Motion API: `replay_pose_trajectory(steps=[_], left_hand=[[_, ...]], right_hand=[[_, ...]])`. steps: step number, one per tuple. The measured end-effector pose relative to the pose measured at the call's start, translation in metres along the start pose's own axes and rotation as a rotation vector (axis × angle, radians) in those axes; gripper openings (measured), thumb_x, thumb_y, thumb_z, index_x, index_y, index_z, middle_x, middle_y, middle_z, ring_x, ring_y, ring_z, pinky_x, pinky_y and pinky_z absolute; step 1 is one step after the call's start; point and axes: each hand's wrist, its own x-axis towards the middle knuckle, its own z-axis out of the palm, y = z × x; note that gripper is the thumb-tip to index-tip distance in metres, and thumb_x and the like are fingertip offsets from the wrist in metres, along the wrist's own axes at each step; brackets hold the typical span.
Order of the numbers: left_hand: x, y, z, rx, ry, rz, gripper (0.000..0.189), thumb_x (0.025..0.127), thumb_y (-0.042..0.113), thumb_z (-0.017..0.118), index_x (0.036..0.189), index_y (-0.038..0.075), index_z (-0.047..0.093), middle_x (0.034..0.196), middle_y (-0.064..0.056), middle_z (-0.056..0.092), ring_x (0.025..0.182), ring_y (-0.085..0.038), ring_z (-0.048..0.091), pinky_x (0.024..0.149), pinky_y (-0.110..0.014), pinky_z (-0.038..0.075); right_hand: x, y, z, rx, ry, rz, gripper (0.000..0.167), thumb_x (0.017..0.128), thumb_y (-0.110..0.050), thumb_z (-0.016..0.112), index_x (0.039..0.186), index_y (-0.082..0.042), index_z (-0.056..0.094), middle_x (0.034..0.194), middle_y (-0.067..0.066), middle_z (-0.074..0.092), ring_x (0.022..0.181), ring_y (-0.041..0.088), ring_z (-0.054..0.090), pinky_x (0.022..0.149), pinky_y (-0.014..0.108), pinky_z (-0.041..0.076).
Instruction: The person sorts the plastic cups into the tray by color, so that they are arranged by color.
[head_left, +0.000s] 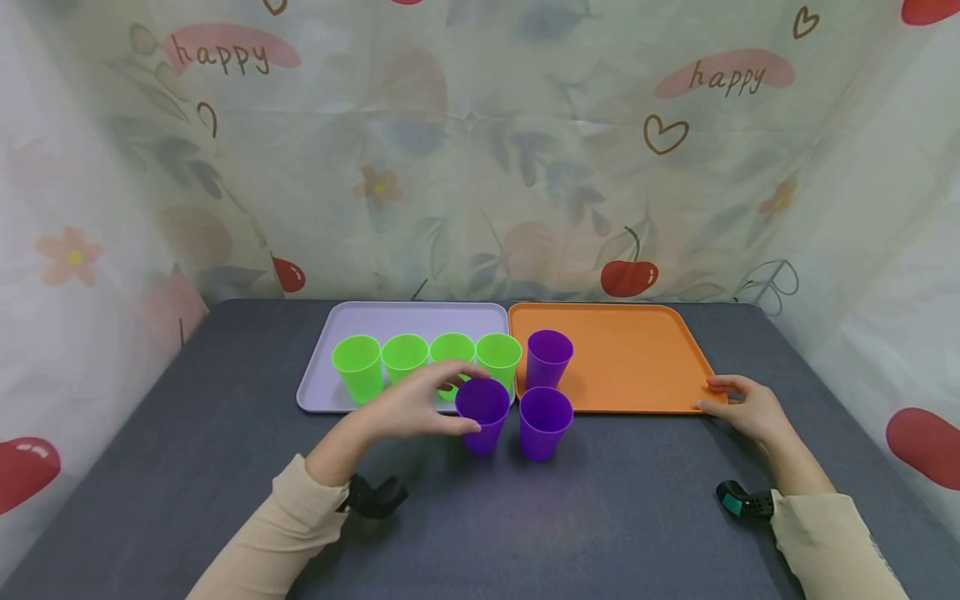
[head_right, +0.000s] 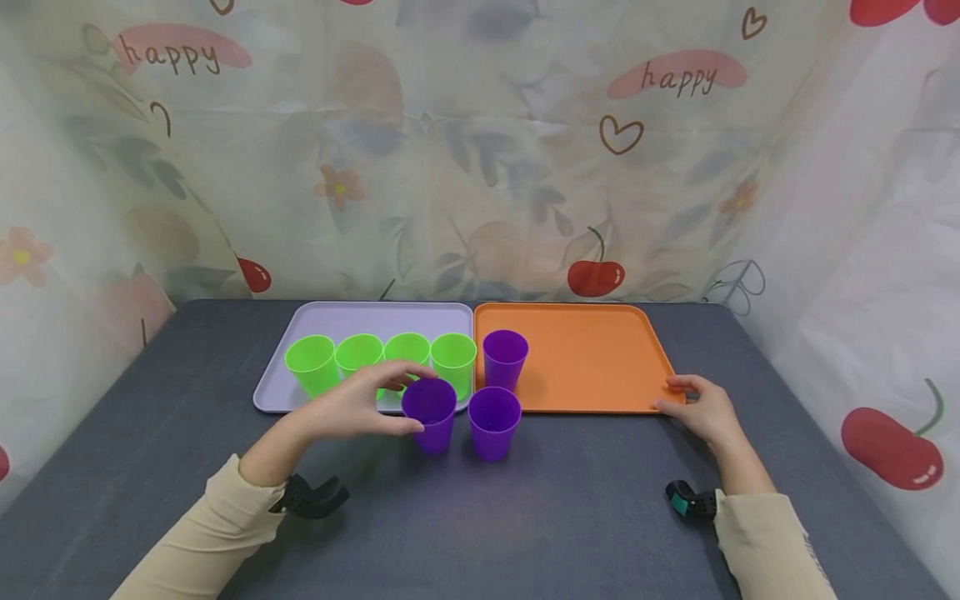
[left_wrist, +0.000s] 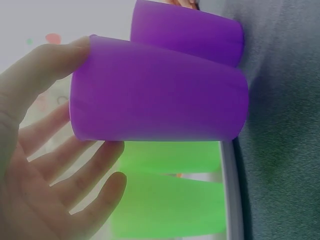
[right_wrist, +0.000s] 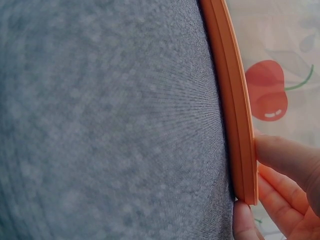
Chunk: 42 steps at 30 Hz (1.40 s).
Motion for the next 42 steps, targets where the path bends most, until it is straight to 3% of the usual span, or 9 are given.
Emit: replay_pose_trajectory(steps=[8,29,42], left_hand=[[0.003,0.005,-0.005,0.001,0.022,0.006,0.055,0.076,0.019,0.075,0.124,0.006,0.054,0.122,-0.008,0.059,0.109,-0.026,0.059,0.096,-0.046,0.046],[0.020,0.027,-0.023,0.050,0.118,0.120,0.056,0.075,0.017,0.077,0.124,0.007,0.055,0.122,-0.007,0.060,0.108,-0.023,0.060,0.095,-0.041,0.047],[0.038,0.043,-0.025,0.026,0.118,0.087,0.056,0.077,0.022,0.076,0.127,0.014,0.052,0.124,0.000,0.058,0.112,-0.019,0.058,0.098,-0.039,0.046]], right_hand=[[0.000,0.001,0.000,-0.005,-0.003,0.002,0.066,0.087,-0.035,0.064,0.132,0.008,0.041,0.134,0.033,0.042,0.121,0.047,0.039,0.089,0.050,0.042],[0.000,0.001,-0.001,-0.003,-0.009,0.009,0.066,0.087,-0.036,0.064,0.132,0.007,0.042,0.134,0.033,0.042,0.120,0.047,0.039,0.089,0.051,0.042],[0.000,-0.001,0.000,-0.010,0.000,0.005,0.066,0.087,-0.035,0.065,0.132,0.008,0.042,0.133,0.033,0.043,0.119,0.047,0.040,0.088,0.049,0.042]])
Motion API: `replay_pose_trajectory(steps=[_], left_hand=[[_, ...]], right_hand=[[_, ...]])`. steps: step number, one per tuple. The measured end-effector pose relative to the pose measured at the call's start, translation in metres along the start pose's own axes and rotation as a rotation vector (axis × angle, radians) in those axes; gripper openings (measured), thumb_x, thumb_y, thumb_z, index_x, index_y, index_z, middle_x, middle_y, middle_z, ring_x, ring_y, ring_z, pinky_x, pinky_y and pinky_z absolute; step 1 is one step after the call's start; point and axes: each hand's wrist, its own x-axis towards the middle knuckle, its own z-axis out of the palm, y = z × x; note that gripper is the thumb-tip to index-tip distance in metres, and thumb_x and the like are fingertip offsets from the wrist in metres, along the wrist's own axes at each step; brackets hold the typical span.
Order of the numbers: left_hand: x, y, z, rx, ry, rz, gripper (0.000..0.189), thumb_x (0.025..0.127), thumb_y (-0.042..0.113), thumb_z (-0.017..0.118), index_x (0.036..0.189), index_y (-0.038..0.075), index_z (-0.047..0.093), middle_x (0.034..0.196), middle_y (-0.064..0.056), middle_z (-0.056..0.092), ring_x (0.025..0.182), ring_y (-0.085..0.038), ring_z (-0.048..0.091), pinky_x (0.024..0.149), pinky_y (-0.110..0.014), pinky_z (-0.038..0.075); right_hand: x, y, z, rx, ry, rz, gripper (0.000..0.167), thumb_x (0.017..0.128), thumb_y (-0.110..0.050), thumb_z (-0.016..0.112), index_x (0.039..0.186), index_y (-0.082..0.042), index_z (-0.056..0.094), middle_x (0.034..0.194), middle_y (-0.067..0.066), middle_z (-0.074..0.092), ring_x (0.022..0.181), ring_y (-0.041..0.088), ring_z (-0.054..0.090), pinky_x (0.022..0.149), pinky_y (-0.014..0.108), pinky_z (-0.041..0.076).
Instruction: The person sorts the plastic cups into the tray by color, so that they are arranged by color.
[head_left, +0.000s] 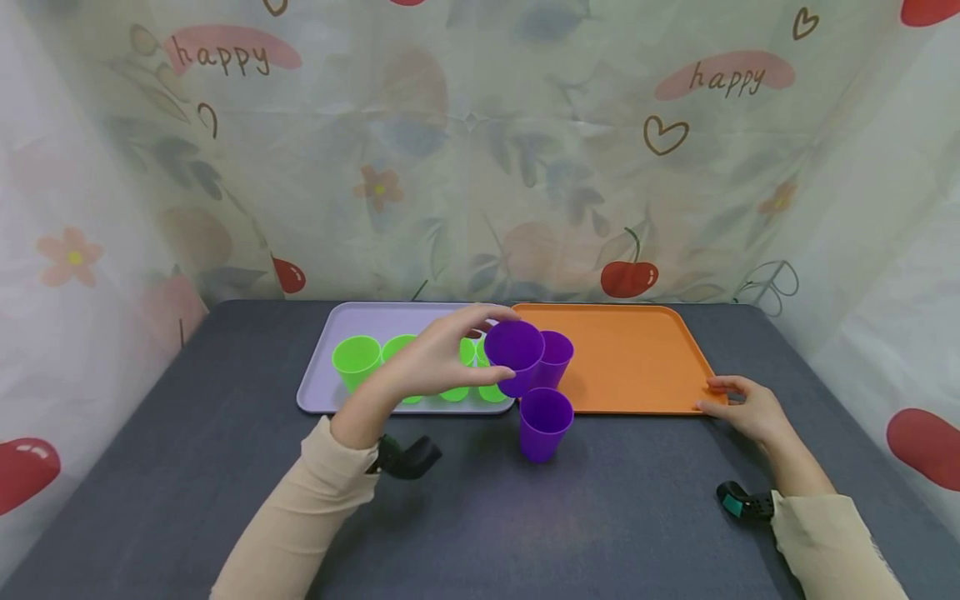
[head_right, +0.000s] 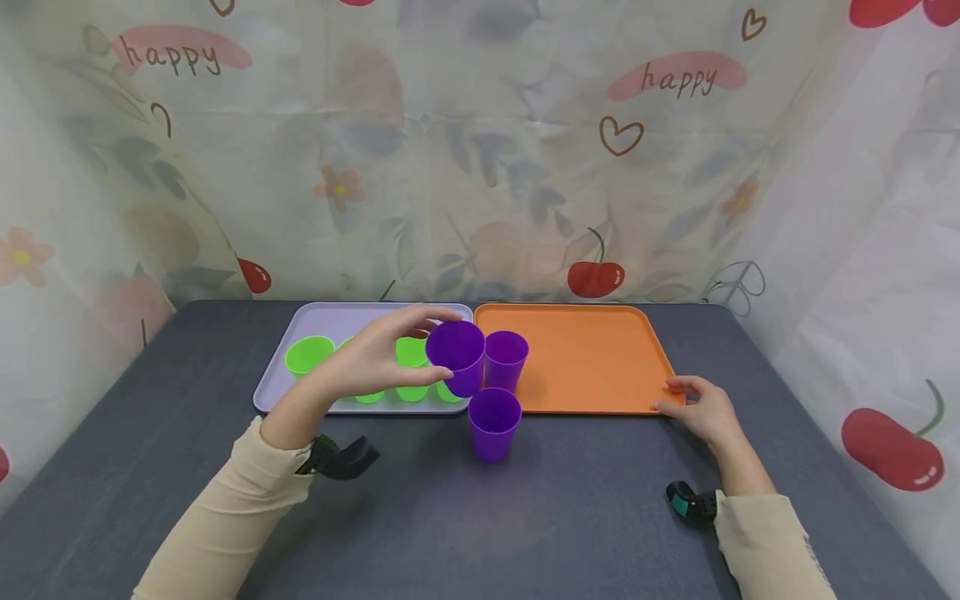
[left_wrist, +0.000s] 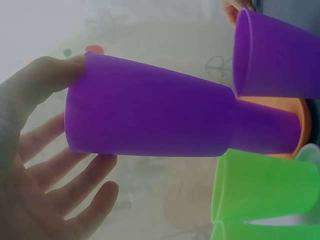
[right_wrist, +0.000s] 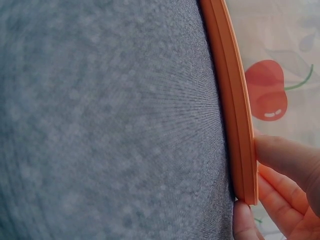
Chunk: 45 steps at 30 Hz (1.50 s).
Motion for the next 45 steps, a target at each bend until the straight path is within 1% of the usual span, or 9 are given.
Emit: replay_pose_trajectory(steps=[7,15,19,24,29,34,40,43,45], left_hand=[[0.013,0.003,0.002,-0.011,0.014,0.012,0.055,0.079,0.023,0.074,0.128,0.013,0.051,0.123,0.000,0.058,0.113,-0.019,0.056,0.098,-0.039,0.046],[0.032,0.007,0.009,-0.036,0.018,0.028,0.054,0.079,0.021,0.073,0.128,0.013,0.051,0.118,-0.001,0.061,0.112,-0.016,0.056,0.097,-0.034,0.046],[0.041,0.011,0.017,-0.044,-0.011,0.030,0.053,0.080,0.021,0.072,0.128,0.012,0.051,0.121,0.000,0.059,0.113,-0.016,0.054,0.099,-0.033,0.044],[0.052,0.015,0.026,-0.039,-0.052,0.051,0.050,0.080,0.021,0.072,0.125,0.012,0.052,0.124,-0.001,0.057,0.112,-0.015,0.052,0.099,-0.034,0.043],[0.063,0.020,0.033,-0.041,-0.071,0.056,0.048,0.079,0.019,0.071,0.123,0.011,0.053,0.121,0.000,0.058,0.109,-0.014,0.052,0.099,-0.032,0.044],[0.074,0.023,0.040,-0.007,-0.097,0.056,0.047,0.079,0.020,0.071,0.122,0.013,0.053,0.120,0.000,0.058,0.109,-0.014,0.051,0.098,-0.030,0.044],[0.085,0.021,0.050,0.032,-0.148,0.064,0.047,0.081,0.021,0.070,0.123,0.012,0.052,0.125,-0.001,0.056,0.113,-0.017,0.050,0.089,-0.020,0.044],[0.089,0.019,0.054,0.050,-0.161,0.052,0.047,0.081,0.022,0.070,0.123,0.012,0.052,0.125,-0.001,0.056,0.113,-0.018,0.050,0.086,-0.020,0.045],[0.091,0.017,0.056,0.061,-0.161,0.040,0.047,0.081,0.023,0.070,0.123,0.013,0.052,0.125,-0.001,0.056,0.113,-0.018,0.050,0.088,-0.021,0.044]], right_hand=[[0.001,0.000,0.000,0.000,-0.002,0.009,0.067,0.087,-0.037,0.064,0.132,0.007,0.042,0.135,0.033,0.042,0.120,0.047,0.039,0.088,0.048,0.043],[0.001,0.000,-0.001,0.000,-0.012,0.005,0.067,0.087,-0.037,0.063,0.132,0.007,0.041,0.135,0.034,0.041,0.120,0.047,0.038,0.090,0.053,0.040],[0.001,0.000,-0.001,0.000,-0.015,0.008,0.067,0.087,-0.037,0.063,0.132,0.007,0.041,0.135,0.034,0.041,0.122,0.048,0.035,0.091,0.054,0.039],[0.001,0.000,-0.001,0.000,-0.016,0.014,0.068,0.087,-0.038,0.063,0.133,0.007,0.041,0.135,0.034,0.041,0.120,0.048,0.038,0.091,0.054,0.040],[0.001,0.001,-0.001,-0.005,-0.017,0.012,0.067,0.087,-0.038,0.063,0.132,0.007,0.041,0.135,0.033,0.041,0.120,0.047,0.038,0.090,0.053,0.040],[0.001,0.003,-0.001,-0.002,-0.017,0.008,0.067,0.088,-0.038,0.062,0.133,0.007,0.041,0.135,0.033,0.041,0.121,0.047,0.037,0.090,0.053,0.040],[0.001,0.003,0.000,-0.003,-0.010,0.006,0.067,0.088,-0.038,0.062,0.133,0.007,0.041,0.134,0.033,0.042,0.121,0.047,0.037,0.091,0.053,0.040],[0.001,0.003,0.001,-0.006,-0.007,0.002,0.067,0.087,-0.038,0.063,0.133,0.007,0.041,0.134,0.033,0.042,0.120,0.047,0.038,0.091,0.053,0.040],[0.001,0.003,0.000,-0.008,-0.006,0.000,0.067,0.087,-0.038,0.063,0.132,0.007,0.042,0.134,0.033,0.042,0.120,0.047,0.040,0.090,0.052,0.041]])
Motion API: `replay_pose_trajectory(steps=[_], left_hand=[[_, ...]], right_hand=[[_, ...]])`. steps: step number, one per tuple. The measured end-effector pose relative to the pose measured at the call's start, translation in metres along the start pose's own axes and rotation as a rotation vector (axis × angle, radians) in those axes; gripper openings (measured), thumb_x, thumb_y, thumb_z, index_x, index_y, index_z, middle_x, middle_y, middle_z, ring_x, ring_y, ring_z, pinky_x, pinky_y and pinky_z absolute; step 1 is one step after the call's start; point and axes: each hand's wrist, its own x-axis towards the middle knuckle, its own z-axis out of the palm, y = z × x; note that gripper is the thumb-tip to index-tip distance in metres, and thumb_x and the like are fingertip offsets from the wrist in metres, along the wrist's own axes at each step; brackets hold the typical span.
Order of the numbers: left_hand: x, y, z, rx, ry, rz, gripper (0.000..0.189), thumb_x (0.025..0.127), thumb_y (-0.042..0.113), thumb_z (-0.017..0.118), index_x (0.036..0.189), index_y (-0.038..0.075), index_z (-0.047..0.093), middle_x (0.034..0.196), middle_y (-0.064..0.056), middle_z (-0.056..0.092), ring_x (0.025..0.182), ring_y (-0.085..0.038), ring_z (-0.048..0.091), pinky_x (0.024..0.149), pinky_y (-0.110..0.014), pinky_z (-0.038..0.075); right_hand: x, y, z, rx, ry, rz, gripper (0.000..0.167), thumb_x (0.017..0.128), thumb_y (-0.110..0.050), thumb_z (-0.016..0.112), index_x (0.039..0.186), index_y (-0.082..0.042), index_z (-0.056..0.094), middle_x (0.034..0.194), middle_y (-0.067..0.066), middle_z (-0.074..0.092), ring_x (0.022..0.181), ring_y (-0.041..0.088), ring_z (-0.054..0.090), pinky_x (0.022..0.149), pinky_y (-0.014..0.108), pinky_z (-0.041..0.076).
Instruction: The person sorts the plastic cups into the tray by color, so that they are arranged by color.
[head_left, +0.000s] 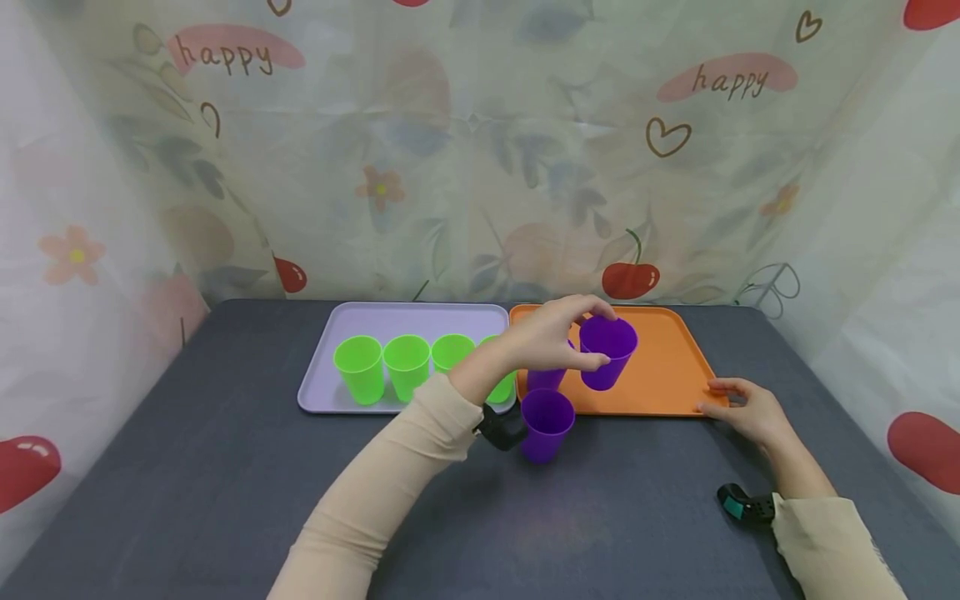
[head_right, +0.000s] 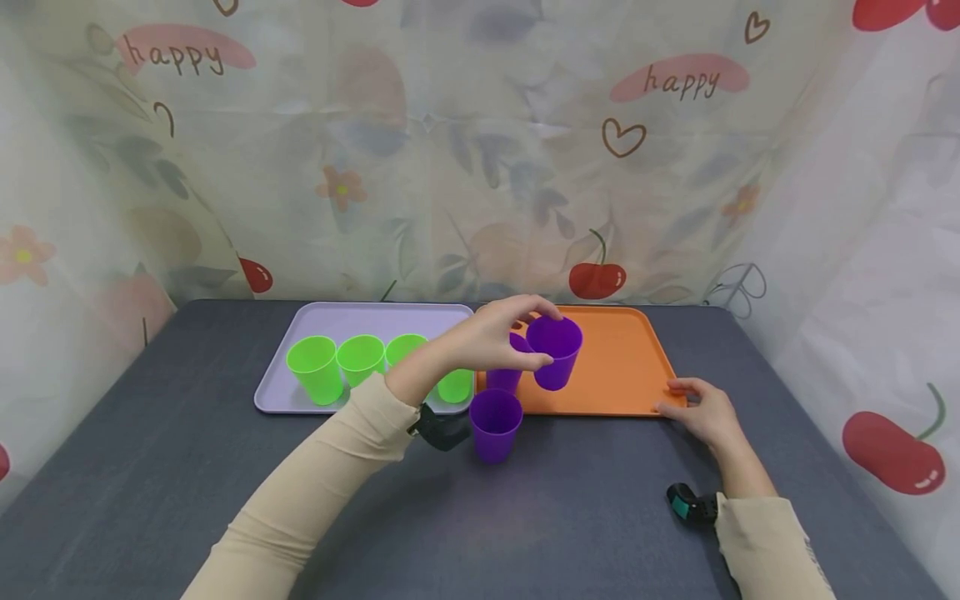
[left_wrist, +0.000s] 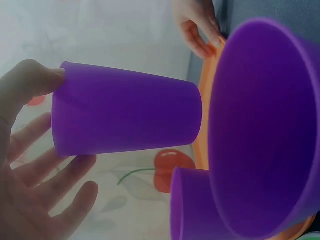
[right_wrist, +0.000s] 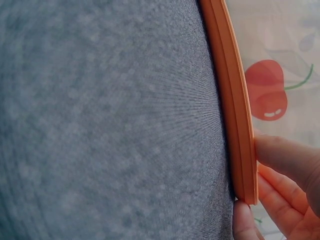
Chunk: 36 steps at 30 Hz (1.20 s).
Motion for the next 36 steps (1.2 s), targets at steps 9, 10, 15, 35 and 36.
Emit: replay_pose_trajectory(steps=[9,10,15,35,36], left_hand=[[0.010,-0.009,0.008,0.044,-0.045,-0.040,0.050,0.082,0.028,0.069,0.125,0.013,0.050,0.126,0.000,0.055,0.117,-0.016,0.051,0.096,-0.023,0.043],[0.011,-0.010,0.009,0.053,-0.053,-0.045,0.050,0.082,0.029,0.069,0.126,0.013,0.050,0.126,-0.001,0.055,0.117,-0.016,0.051,0.095,-0.022,0.043],[0.012,-0.014,0.014,0.105,-0.084,-0.060,0.050,0.084,0.030,0.068,0.126,0.013,0.049,0.127,-0.003,0.056,0.109,-0.015,0.056,0.086,-0.019,0.046],[0.018,-0.025,0.021,0.190,-0.124,-0.082,0.048,0.085,0.031,0.067,0.125,0.012,0.049,0.130,-0.003,0.056,0.107,-0.015,0.059,0.095,-0.023,0.044],[0.018,-0.026,0.021,0.194,-0.126,-0.085,0.048,0.085,0.032,0.067,0.125,0.012,0.049,0.130,-0.003,0.056,0.110,-0.015,0.058,0.096,-0.023,0.043]], right_hand=[[0.000,0.000,0.000,-0.012,0.000,0.002,0.067,0.088,-0.038,0.062,0.132,0.007,0.042,0.133,0.033,0.043,0.118,0.046,0.042,0.087,0.048,0.044],[0.000,0.000,0.000,-0.012,0.001,0.002,0.067,0.088,-0.038,0.063,0.132,0.007,0.042,0.133,0.033,0.043,0.118,0.046,0.042,0.087,0.048,0.044],[0.000,0.000,0.000,-0.001,-0.003,0.007,0.068,0.087,-0.039,0.063,0.133,0.007,0.041,0.135,0.033,0.042,0.120,0.047,0.039,0.090,0.052,0.042],[0.001,0.001,0.000,0.002,-0.006,0.006,0.067,0.087,-0.038,0.063,0.133,0.006,0.041,0.135,0.033,0.042,0.121,0.047,0.038,0.089,0.050,0.042],[0.001,0.001,0.000,0.001,-0.006,0.005,0.067,0.087,-0.038,0.063,0.133,0.006,0.041,0.135,0.033,0.042,0.121,0.047,0.038,0.089,0.050,0.042]])
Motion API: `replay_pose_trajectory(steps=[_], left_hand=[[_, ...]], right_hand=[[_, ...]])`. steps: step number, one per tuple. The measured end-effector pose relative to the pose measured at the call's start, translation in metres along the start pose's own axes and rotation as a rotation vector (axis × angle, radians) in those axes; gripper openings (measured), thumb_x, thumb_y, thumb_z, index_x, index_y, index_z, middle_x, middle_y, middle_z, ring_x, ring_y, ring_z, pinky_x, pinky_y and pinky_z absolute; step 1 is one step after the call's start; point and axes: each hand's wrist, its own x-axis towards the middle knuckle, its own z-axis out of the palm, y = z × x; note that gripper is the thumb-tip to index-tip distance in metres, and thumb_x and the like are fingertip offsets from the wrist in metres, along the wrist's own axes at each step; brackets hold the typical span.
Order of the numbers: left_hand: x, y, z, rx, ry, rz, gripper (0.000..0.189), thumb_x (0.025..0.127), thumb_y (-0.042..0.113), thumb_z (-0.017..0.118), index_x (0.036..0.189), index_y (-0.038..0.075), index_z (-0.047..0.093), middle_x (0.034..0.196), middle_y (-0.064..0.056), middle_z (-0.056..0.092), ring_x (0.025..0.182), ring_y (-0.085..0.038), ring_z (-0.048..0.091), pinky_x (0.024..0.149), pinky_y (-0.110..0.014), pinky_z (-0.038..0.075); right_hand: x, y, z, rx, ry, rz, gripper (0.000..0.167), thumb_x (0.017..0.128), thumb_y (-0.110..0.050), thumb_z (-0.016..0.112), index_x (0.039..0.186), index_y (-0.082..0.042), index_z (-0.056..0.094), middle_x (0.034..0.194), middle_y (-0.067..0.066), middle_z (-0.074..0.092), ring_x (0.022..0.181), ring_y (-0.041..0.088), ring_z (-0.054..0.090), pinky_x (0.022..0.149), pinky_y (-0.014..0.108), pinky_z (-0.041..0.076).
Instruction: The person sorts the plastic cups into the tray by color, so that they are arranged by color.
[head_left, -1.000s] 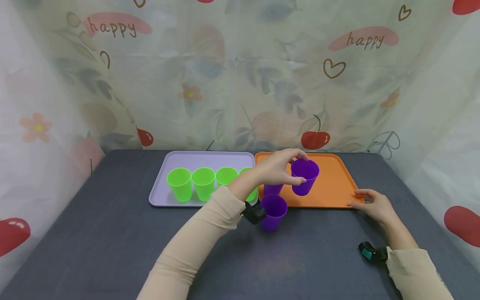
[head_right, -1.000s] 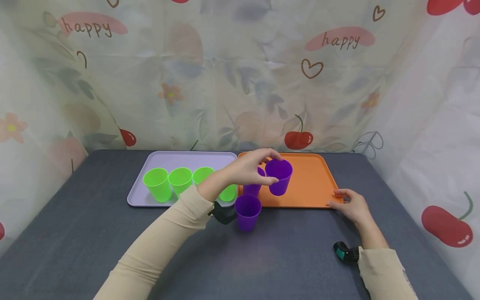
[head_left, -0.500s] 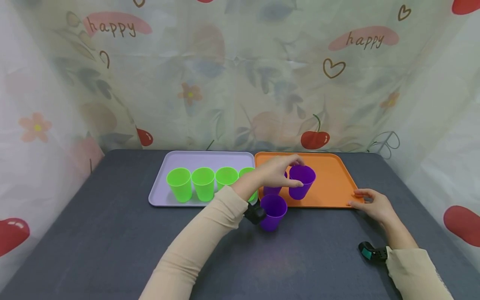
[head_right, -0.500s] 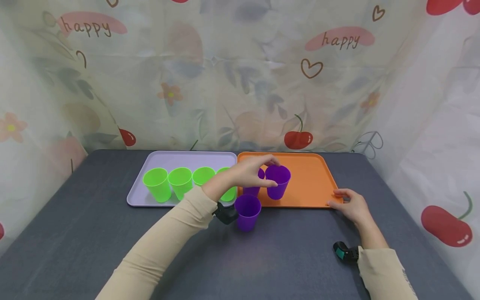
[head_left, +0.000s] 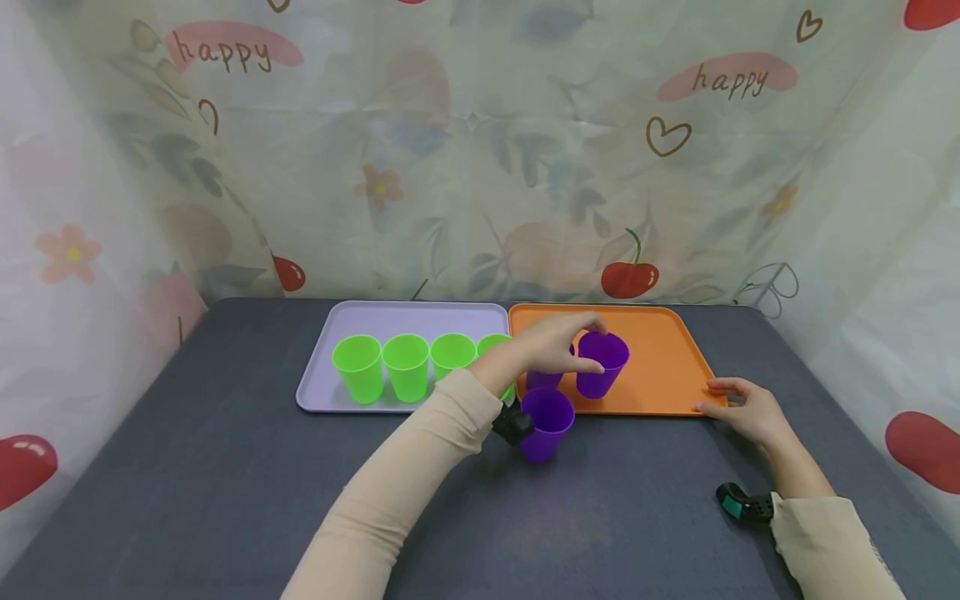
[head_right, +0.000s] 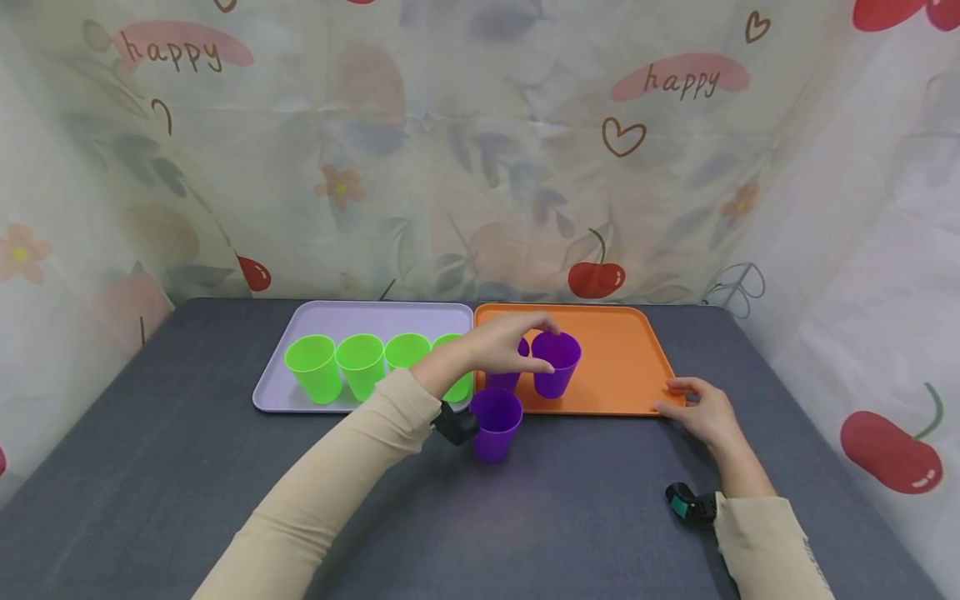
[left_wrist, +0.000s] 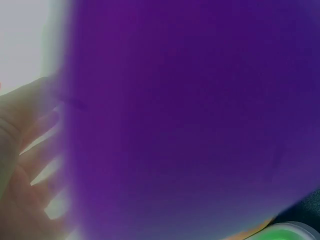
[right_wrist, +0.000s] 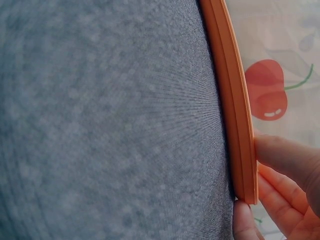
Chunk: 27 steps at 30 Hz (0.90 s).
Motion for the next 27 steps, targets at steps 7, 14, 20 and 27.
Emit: replay_pose_trajectory(steps=[7,14,20,27], left_hand=[[0.0029,-0.0039,0.0029,0.027,-0.014,-0.011,0.047,0.086,0.033,0.066,0.125,0.013,0.049,0.131,-0.002,0.056,0.120,-0.015,0.053,0.102,-0.025,0.040],[0.0011,-0.0045,0.0037,0.046,-0.023,-0.038,0.047,0.086,0.034,0.065,0.125,0.014,0.049,0.131,-0.001,0.057,0.116,-0.015,0.055,0.099,-0.028,0.042],[0.0002,-0.0039,0.0052,0.080,-0.032,-0.061,0.046,0.086,0.037,0.065,0.125,0.016,0.050,0.129,0.000,0.058,0.115,-0.015,0.054,0.097,-0.032,0.042],[-0.0003,-0.0040,0.0094,0.108,-0.034,-0.075,0.045,0.086,0.038,0.064,0.123,0.018,0.051,0.122,0.001,0.061,0.114,-0.016,0.054,0.095,-0.035,0.039]], right_hand=[[0.0005,0.0006,0.0002,-0.001,0.001,0.001,0.067,0.087,-0.038,0.063,0.133,0.006,0.042,0.134,0.032,0.042,0.121,0.046,0.039,0.086,0.045,0.043],[0.0000,0.0001,0.0000,-0.003,0.004,-0.002,0.067,0.087,-0.038,0.063,0.133,0.006,0.042,0.134,0.033,0.042,0.120,0.047,0.038,0.086,0.046,0.043],[-0.0005,-0.0002,0.0001,-0.002,0.005,-0.007,0.067,0.087,-0.037,0.063,0.133,0.006,0.042,0.134,0.033,0.043,0.120,0.046,0.038,0.087,0.047,0.042],[-0.0005,0.0000,0.0004,-0.001,0.007,-0.010,0.066,0.087,-0.037,0.063,0.132,0.007,0.042,0.133,0.033,0.043,0.120,0.047,0.039,0.088,0.049,0.042]])
